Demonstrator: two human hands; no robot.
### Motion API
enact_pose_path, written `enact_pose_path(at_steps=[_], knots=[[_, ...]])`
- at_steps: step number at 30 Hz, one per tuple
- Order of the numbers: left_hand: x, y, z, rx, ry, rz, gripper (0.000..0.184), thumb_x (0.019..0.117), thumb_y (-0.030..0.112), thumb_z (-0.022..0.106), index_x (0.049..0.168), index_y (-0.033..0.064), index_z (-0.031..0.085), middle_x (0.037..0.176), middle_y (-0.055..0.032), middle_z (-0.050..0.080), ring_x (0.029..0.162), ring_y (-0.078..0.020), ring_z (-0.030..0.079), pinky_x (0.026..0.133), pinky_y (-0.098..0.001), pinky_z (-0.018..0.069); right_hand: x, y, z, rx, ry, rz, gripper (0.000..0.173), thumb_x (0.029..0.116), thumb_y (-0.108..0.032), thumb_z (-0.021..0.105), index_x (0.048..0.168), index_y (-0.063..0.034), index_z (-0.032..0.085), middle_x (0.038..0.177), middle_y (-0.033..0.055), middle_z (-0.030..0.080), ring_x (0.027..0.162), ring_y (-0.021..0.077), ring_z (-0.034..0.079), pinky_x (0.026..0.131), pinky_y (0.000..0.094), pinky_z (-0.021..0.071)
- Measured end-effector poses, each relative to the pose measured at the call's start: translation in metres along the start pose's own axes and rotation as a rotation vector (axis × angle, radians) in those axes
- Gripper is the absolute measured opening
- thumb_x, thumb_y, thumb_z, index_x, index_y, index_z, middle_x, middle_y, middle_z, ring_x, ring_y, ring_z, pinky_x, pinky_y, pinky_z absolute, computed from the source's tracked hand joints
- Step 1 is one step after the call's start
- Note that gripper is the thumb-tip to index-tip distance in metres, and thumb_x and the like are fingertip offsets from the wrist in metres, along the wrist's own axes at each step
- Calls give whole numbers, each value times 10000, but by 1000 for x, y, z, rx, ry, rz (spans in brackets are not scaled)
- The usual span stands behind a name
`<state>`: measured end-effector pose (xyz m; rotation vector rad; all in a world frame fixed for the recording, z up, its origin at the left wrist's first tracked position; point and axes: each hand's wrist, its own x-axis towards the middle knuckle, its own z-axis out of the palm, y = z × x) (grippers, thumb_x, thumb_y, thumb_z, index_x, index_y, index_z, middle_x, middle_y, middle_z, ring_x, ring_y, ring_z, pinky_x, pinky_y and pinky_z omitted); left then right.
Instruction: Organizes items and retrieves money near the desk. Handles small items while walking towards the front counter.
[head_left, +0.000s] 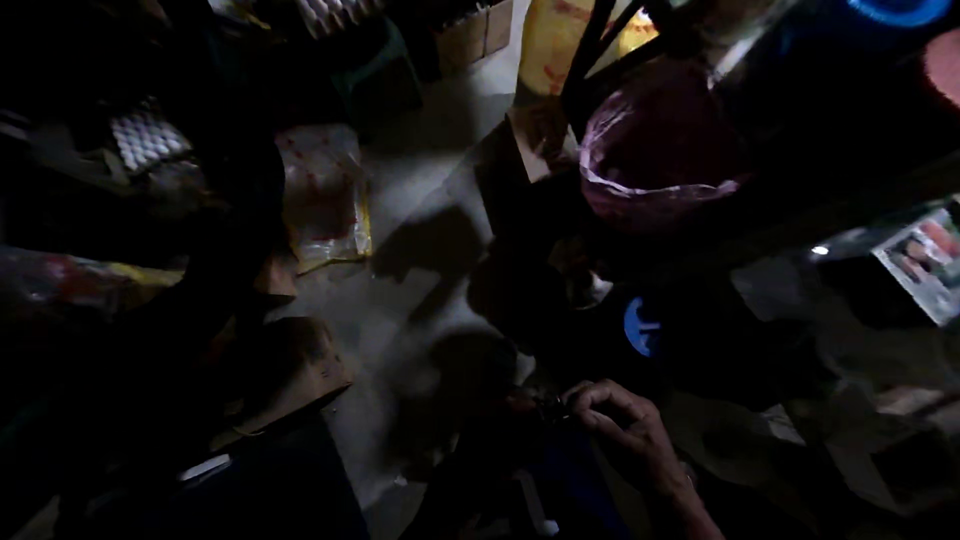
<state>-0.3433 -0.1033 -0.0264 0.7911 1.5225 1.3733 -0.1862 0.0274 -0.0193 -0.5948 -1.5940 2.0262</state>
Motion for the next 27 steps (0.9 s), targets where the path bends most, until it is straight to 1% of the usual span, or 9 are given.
enact_pose_path(at_steps=[3,7,11,13,16,17,19,23,27], knots=[[51,2,-36,-152,36,191,216,998,110,649,1190,20,689,1056,-27,731,812,-33,711,711,-212,629,80,-12,0,2,-96,-7,192,1039,-262,610,1088,-110,716,1124,28,717,1080,120,670,952,286,564],[121,20,-83,-163,91,225,242,1013,203,644,1221,100,711,986,6,737,732,-36,695,643,-202,614,174,-20,8,30,-143,53,187,1029,-242,625,1107,-94,708,1156,46,717,1103,131,674,959,290,568],[204,30,-140,-126,115,246,257,1019,173,636,1240,65,710,1048,-21,748,760,-41,704,654,-222,623,274,-14,24,65,-94,116,211,999,-227,665,1157,-92,703,1144,16,725,1002,70,690,870,237,590],[252,33,-176,-57,74,212,266,1026,198,625,1234,51,702,1026,-20,742,764,-27,702,664,-207,620,327,-6,35,53,-15,137,177,986,-187,682,1120,-74,705,1028,3,737,888,60,699,793,234,604],[326,64,-224,151,-14,25,270,1004,185,624,1112,-36,737,921,-43,746,777,-3,680,735,-172,575,403,-2,51,-11,151,244,76,955,-88,679,1028,-79,698,877,-46,716,756,35,679,700,215,598],[350,72,-237,225,-40,12,270,1009,176,613,1101,-42,741,937,-60,742,811,-13,679,770,-175,564,428,-3,53,-17,179,259,78,947,-54,669,1019,-69,694,868,-47,712,753,29,674,701,208,592],[391,76,-264,348,-93,153,220,1015,155,602,1111,10,737,1004,-79,736,907,-56,692,848,-200,562,470,-3,56,-21,228,241,86,949,-47,671,1034,-34,683,880,-28,703,757,32,663,697,202,582],[481,87,-283,200,-82,237,263,998,151,639,1146,-47,727,941,-86,749,771,-30,691,745,-192,598,549,-7,41,-16,298,143,146,948,-82,698,1081,-28,668,947,-22,706,810,36,670,733,207,592],[585,99,-288,118,-234,253,293,1025,142,611,1216,-67,685,1015,-104,738,750,-23,677,684,-183,596,626,-14,6,-58,425,71,156,951,-81,692,1088,-15,657,969,-21,709,848,29,672,768,197,586]])
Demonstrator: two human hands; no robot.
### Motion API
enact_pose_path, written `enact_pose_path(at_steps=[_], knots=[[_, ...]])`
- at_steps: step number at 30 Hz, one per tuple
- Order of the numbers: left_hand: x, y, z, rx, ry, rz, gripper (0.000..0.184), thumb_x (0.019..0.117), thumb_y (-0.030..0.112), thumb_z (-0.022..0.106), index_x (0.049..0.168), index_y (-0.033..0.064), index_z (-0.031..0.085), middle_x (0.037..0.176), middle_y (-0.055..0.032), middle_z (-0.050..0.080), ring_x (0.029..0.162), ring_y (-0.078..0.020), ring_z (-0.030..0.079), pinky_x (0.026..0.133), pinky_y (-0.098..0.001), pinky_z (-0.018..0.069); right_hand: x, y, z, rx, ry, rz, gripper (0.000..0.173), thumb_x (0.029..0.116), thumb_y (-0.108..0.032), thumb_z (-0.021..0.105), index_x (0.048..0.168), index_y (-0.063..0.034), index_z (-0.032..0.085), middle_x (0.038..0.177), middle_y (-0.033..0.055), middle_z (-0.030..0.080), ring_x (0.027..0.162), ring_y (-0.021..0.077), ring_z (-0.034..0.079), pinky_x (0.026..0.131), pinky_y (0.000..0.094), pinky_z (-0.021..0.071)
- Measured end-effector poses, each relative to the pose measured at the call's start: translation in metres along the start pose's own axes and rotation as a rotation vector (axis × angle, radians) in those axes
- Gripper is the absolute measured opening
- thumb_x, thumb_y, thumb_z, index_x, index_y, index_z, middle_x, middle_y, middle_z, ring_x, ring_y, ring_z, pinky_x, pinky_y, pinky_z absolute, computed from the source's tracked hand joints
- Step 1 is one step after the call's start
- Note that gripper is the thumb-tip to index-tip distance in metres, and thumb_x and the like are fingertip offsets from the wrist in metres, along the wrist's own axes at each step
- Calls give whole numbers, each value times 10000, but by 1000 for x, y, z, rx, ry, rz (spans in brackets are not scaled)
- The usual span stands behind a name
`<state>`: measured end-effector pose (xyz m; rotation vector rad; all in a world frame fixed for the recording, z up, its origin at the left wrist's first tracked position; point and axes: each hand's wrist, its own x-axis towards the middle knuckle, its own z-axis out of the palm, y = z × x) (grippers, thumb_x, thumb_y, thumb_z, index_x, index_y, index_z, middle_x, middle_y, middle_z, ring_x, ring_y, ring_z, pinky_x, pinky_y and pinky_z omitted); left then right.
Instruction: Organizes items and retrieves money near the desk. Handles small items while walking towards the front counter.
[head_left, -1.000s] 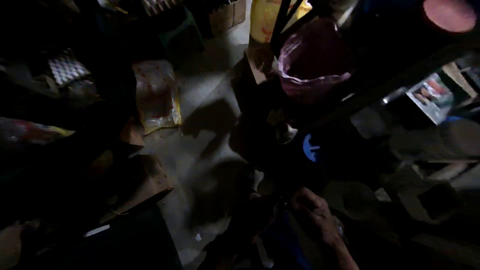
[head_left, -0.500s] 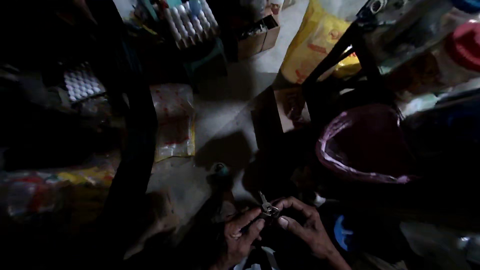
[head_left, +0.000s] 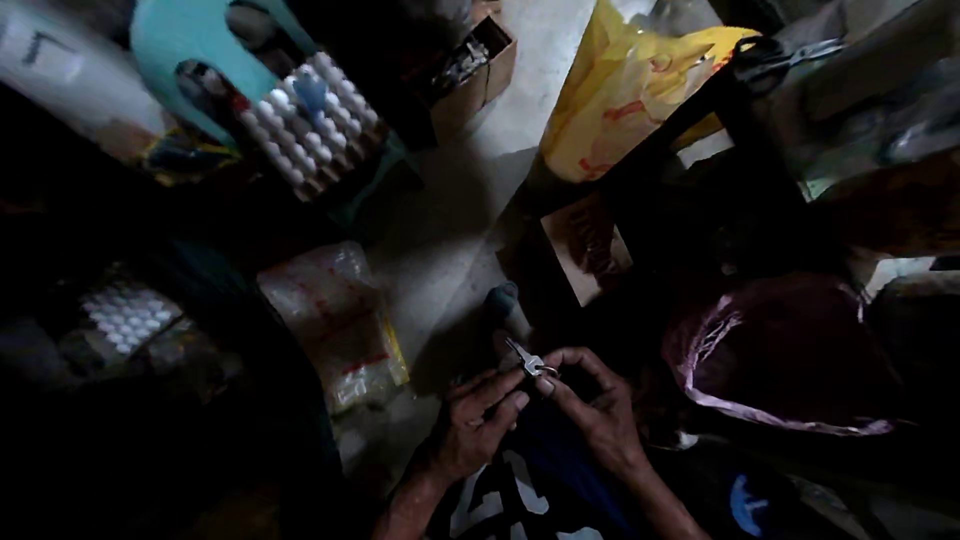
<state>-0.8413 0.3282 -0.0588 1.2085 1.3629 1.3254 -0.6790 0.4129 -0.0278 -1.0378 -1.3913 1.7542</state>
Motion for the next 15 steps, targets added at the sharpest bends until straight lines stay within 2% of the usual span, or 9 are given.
enact_pose_path(at_steps=[3,5,7,9,11,13,15], knots=[[87,-8,-13,53,-79,-3,292,1027,141,601,1226,-56,686,1017,-99,736,757,-20,675,689,-176,590,74,-7,-13,24,68,-55,164,944,-69,698,1086,2,654,972,-5,711,845,36,676,763,203,591],[149,-8,-21,212,-105,-12,306,1032,220,590,1211,3,710,960,-57,729,773,-3,672,717,-161,576,129,-19,-23,0,107,-53,191,930,-71,712,1099,-4,654,979,-17,707,858,28,678,774,204,598],[206,-13,-29,340,-123,112,285,1033,190,589,1201,-5,711,1006,-107,740,882,-67,695,827,-191,562,177,-35,-30,-43,153,-36,213,898,-21,719,1096,13,646,988,-7,715,869,34,697,790,220,620],[259,-11,-29,389,-92,221,271,1032,190,584,1151,-7,726,1008,-130,751,909,-128,718,844,-237,577,219,-51,-40,-117,172,-70,214,902,-39,733,1086,25,644,967,5,729,845,32,705,762,215,622],[308,3,-32,369,-81,220,230,1004,154,622,1099,-20,738,962,-134,751,858,-135,723,794,-245,586,260,-69,-49,-162,172,-141,199,922,-65,722,1086,13,641,975,1,725,854,22,700,777,210,620],[355,4,-40,263,-90,235,207,1005,123,632,1126,-13,730,1011,-110,745,911,-75,709,847,-200,583,305,-84,-56,-150,182,-205,192,935,-92,725,1091,-18,643,986,-6,722,857,23,695,786,212,616],[403,6,-52,206,-135,223,224,1005,108,603,1153,-6,726,1044,-105,741,947,-55,695,861,-193,571,350,-95,-62,-145,208,-249,203,933,-138,737,1083,-42,640,968,-29,713,839,6,688,770,195,615]])
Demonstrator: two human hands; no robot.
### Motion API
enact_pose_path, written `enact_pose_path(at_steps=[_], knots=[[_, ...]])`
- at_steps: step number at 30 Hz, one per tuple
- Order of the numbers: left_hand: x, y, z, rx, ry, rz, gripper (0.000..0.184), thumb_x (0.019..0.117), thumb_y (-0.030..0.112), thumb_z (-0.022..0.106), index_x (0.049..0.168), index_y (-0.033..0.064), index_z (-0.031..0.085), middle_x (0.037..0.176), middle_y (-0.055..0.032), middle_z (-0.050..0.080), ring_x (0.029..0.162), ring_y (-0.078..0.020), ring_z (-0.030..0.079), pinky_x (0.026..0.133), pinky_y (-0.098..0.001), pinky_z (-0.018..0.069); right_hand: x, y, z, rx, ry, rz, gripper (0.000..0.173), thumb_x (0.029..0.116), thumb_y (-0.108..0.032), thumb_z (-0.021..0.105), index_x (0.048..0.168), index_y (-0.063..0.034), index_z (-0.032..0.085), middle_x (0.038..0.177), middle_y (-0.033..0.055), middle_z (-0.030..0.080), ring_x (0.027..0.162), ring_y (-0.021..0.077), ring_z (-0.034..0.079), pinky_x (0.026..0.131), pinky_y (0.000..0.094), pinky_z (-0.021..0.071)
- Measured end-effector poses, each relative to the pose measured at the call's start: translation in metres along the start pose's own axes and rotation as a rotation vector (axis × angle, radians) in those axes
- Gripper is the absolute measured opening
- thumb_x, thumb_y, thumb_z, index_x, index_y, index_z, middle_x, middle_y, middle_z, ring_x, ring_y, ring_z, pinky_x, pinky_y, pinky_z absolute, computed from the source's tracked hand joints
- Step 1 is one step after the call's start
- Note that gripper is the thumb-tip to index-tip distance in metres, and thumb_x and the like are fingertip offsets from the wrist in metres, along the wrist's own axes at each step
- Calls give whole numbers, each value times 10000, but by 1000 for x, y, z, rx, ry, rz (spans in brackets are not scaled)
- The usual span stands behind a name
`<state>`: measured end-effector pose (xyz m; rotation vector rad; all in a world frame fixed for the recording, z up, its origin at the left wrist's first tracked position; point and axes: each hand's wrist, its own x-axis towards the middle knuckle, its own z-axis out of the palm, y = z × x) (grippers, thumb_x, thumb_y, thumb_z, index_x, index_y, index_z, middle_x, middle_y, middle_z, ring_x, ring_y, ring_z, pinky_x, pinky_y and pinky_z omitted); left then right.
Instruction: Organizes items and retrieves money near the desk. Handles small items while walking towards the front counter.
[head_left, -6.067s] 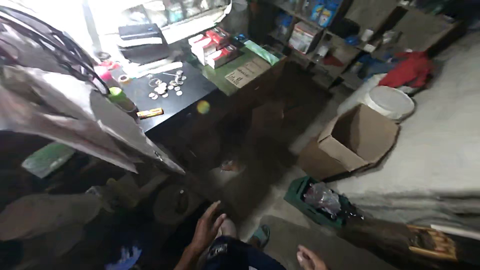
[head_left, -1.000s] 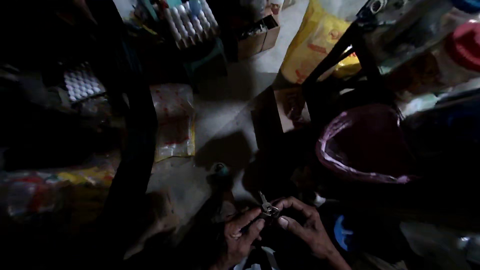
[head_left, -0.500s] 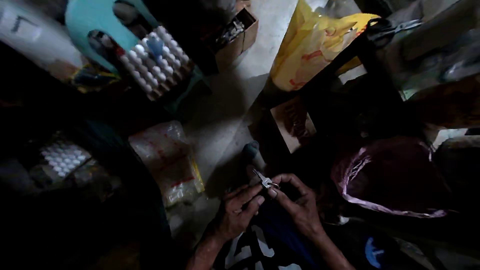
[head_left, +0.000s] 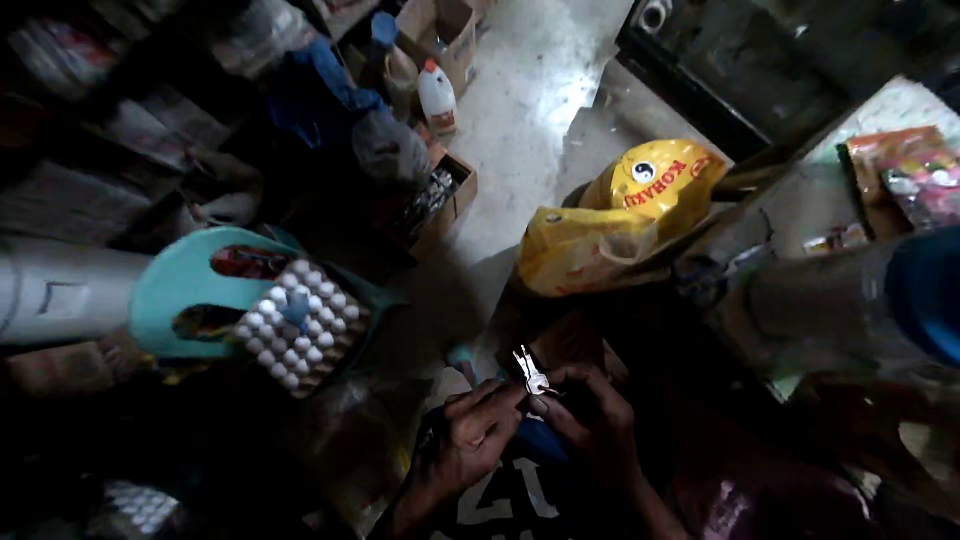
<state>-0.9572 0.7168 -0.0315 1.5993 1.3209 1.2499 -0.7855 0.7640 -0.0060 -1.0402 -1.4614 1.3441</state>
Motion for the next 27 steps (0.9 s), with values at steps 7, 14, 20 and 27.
enact_pose_path(at_steps=[7,14,20,27], knots=[[177,-73,-59,44,-113,-52,216,1042,198,592,1146,43,700,1003,-38,724,874,-12,687,820,-170,579,190,21,18,74,46,65,150,960,-161,706,1072,-80,647,942,-67,694,816,-18,657,742,178,593],[388,-134,-103,-136,-251,-14,316,1040,249,599,1287,63,668,1225,-71,693,1121,-64,654,972,-237,553,385,42,18,335,176,189,116,951,-111,699,1056,-73,669,898,-42,716,714,28,667,636,213,593],[548,-156,-93,-250,-279,23,287,1045,242,595,1145,-3,708,1223,-108,690,1146,-141,656,975,-300,569,504,41,-17,368,261,94,108,966,-165,696,1047,-93,697,912,-20,720,739,67,684,671,259,610],[725,-173,-37,-317,-181,98,199,1002,211,655,1123,88,756,1144,-28,737,1090,-104,685,958,-268,576,660,47,-105,390,260,69,110,955,-136,697,1048,-78,684,878,-14,713,709,71,682,663,265,613]])
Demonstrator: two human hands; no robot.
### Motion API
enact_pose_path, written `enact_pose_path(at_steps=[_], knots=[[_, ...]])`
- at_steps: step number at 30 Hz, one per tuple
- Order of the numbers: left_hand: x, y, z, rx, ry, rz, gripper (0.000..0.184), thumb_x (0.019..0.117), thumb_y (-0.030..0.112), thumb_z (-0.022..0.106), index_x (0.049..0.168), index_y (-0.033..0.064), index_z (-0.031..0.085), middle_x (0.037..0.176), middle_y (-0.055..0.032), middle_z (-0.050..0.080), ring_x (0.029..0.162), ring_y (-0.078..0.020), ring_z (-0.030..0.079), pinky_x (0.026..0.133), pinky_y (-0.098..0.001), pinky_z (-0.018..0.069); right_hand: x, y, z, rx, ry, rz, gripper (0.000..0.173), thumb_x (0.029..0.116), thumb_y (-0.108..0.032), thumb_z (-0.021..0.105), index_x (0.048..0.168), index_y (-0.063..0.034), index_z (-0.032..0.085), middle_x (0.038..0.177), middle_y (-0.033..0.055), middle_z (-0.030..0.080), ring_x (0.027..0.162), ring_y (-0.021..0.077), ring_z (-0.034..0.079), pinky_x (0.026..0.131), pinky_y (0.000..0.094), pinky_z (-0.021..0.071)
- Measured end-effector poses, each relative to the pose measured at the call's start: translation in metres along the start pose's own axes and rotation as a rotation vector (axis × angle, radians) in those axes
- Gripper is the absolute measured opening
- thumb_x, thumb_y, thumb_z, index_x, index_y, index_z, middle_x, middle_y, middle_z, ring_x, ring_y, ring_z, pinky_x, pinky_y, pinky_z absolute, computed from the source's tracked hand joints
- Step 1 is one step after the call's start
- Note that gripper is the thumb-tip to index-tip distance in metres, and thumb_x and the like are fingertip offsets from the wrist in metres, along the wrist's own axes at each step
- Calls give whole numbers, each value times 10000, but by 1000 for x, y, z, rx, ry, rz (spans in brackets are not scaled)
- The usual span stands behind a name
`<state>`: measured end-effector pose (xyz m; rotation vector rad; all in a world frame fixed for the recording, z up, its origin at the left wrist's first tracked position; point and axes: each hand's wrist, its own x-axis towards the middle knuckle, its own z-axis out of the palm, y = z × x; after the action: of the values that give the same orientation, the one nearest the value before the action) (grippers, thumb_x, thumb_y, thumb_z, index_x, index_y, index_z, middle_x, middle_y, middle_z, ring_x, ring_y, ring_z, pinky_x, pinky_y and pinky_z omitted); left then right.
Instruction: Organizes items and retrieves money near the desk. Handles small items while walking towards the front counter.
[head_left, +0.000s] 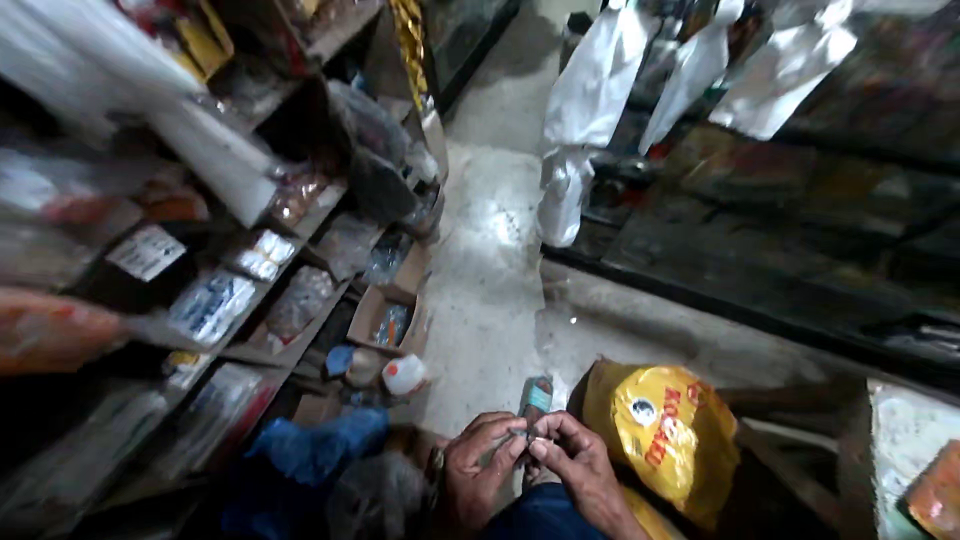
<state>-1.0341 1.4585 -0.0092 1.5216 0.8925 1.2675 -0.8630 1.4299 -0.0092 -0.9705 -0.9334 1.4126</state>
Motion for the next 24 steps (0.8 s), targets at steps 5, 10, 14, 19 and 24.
enact_pose_path(at_steps=[5,10,14,19,24], knots=[[144,-42,11,6,-20,49,152,988,244,684,1084,141,741,1076,9,731,1046,-96,687,924,-261,585,146,-40,-47,-64,-181,-11,211,976,-118,668,1179,-65,643,968,-29,699,795,49,671,712,250,598],[273,-53,10,57,-45,94,143,989,246,681,1080,147,729,1064,23,717,1033,-77,677,902,-239,585,270,-76,-71,-28,-220,-56,168,964,-142,704,1114,-119,634,1029,-13,703,826,58,685,732,242,606],[367,-74,-12,94,2,159,133,983,242,685,1080,162,728,1060,44,716,1018,-58,677,881,-223,588,363,-85,-66,51,-153,-73,170,1011,-196,644,1151,-101,629,1098,59,721,851,141,724,752,311,633],[497,-91,-51,151,-33,202,88,977,234,696,1012,153,706,1025,61,705,990,-10,666,848,-180,578,499,-84,-62,-55,-121,-144,190,980,-263,672,1096,-121,722,1071,-19,734,953,65,690,838,268,590],[649,-133,-85,121,-110,225,132,995,273,665,995,147,704,990,53,719,951,-3,675,852,-196,580,645,-98,-54,-236,-172,-377,400,1070,-384,519,1268,-77,682,1322,76,667,1236,162,621,1043,363,534]])
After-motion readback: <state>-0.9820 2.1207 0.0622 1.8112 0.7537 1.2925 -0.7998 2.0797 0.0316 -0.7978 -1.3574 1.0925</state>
